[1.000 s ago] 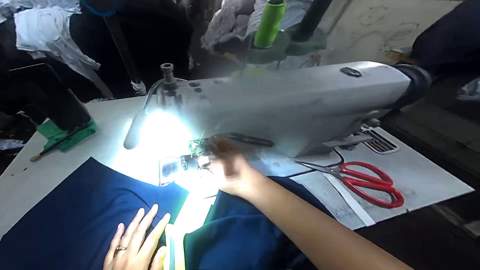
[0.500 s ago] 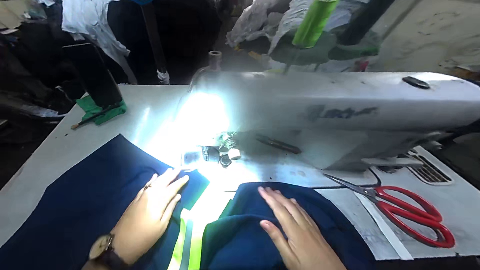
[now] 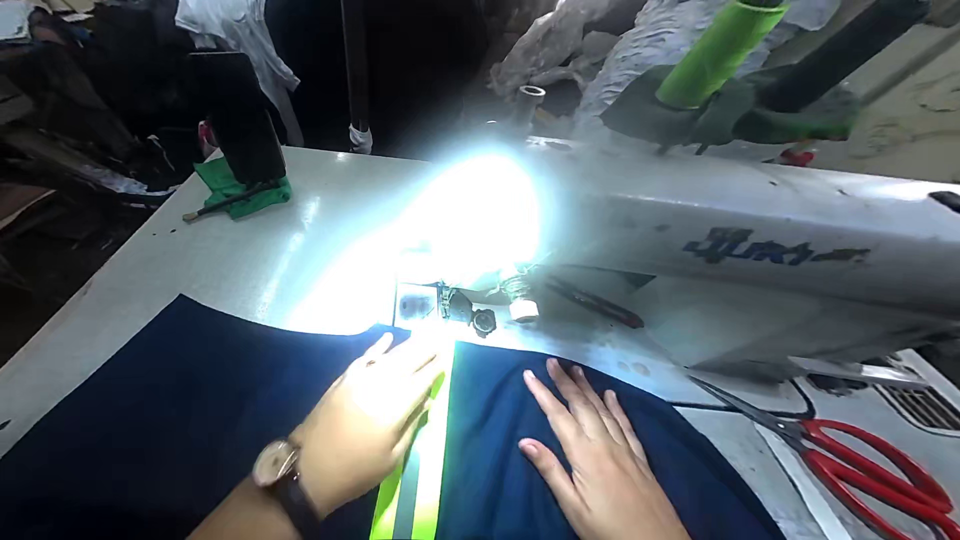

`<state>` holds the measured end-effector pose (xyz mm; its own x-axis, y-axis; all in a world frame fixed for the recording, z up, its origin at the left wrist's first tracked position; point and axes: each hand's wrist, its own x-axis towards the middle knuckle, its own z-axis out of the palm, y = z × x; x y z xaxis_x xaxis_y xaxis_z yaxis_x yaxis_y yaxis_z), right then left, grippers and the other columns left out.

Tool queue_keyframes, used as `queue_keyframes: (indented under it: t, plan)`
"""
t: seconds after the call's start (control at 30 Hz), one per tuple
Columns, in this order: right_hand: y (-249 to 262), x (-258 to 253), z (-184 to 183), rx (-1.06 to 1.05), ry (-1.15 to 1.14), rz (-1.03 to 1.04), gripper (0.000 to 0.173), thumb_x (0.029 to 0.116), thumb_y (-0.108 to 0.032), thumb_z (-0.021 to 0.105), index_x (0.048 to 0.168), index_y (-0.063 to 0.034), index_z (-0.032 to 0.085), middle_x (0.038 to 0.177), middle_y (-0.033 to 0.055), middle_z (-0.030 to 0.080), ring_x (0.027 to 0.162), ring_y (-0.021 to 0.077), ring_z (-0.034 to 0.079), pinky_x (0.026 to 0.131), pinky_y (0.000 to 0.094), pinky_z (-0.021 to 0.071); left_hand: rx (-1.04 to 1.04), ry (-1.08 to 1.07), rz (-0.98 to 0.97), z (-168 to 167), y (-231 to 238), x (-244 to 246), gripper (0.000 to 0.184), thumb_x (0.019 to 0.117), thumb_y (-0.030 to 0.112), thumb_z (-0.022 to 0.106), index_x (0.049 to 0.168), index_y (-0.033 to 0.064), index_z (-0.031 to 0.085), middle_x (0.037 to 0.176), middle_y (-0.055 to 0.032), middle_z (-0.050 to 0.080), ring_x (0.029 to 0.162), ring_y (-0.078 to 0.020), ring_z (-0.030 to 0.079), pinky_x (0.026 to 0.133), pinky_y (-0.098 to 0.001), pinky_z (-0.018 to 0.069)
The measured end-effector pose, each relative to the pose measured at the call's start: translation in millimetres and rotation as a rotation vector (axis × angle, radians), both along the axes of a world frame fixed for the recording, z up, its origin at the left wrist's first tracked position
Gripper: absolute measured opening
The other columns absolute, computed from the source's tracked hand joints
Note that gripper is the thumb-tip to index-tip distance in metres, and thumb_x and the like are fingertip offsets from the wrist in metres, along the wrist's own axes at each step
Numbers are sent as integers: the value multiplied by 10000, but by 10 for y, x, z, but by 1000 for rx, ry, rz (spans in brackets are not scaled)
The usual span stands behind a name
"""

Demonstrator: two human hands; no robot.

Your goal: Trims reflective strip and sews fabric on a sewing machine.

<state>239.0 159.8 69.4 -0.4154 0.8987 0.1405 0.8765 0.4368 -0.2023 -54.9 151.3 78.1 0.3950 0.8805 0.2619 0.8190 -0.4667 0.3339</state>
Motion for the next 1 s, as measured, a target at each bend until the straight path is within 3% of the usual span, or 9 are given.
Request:
queue_keyframes:
  t: [0.07, 0.1, 0.23, 0.43, 0.7, 0.8, 1.0]
  plan:
    - [86, 13, -49, 40, -7, 3, 725, 1016, -676, 337, 1541, -201, 495, 1596, 165, 437, 1490, 420, 371, 1185, 694, 233, -227, 42, -35, 2, 160, 33, 484, 1098, 333, 372, 1537, 162, 485, 1635, 18, 400, 1511, -138, 358, 1252, -486, 256]
    - [138, 26, -74, 69, -6, 6, 727, 1012, -687, 318, 1533, -216, 506, 1587, 151, 455, 1485, 404, 387, 1184, 685, 249, -244, 48, -11, -30, 197, 41, 502, 1093, 357, 360, 1548, 177, 472, 1648, 37, 374, 1522, -121, 330, 1260, -472, 237]
    - [349, 36, -143, 137, -1, 20, 735, 1003, -718, 259, 1513, -264, 532, 1570, 93, 492, 1485, 338, 409, 1194, 648, 280, -147, 57, 65, -119, 225, 66, 515, 1075, 374, 341, 1528, 192, 505, 1639, 62, 387, 1521, -92, 319, 1260, -456, 246]
    - [575, 32, -144, 157, 14, 39, 731, 993, -723, 281, 1501, -269, 547, 1569, 62, 496, 1489, 314, 406, 1194, 641, 289, -133, 62, 104, -78, 367, 105, 524, 1057, 349, 372, 1545, 191, 478, 1625, 64, 402, 1510, -90, 335, 1259, -465, 241]
    - [601, 27, -125, 133, 10, 38, 734, 988, -730, 286, 1512, -281, 535, 1577, 67, 486, 1492, 308, 402, 1202, 634, 285, -121, 76, 128, -82, 371, 126, 531, 1055, 358, 362, 1534, 170, 493, 1620, 44, 414, 1506, -111, 353, 1251, -468, 256]
    - [615, 40, -128, 132, 7, 39, 734, 985, -738, 282, 1514, -294, 530, 1571, 69, 493, 1489, 307, 407, 1203, 630, 287, -196, 89, 132, -48, 379, 141, 572, 1041, 400, 346, 1561, 186, 451, 1646, 54, 365, 1529, -103, 298, 1265, -467, 201]
    - [708, 91, -155, 163, 19, 89, 738, 992, -734, 275, 1495, -273, 555, 1552, 96, 512, 1462, 333, 443, 1184, 634, 314, -250, 93, 146, -7, 401, 185, 595, 1042, 442, 365, 1567, 169, 431, 1651, 35, 353, 1535, -106, 279, 1269, -466, 185]
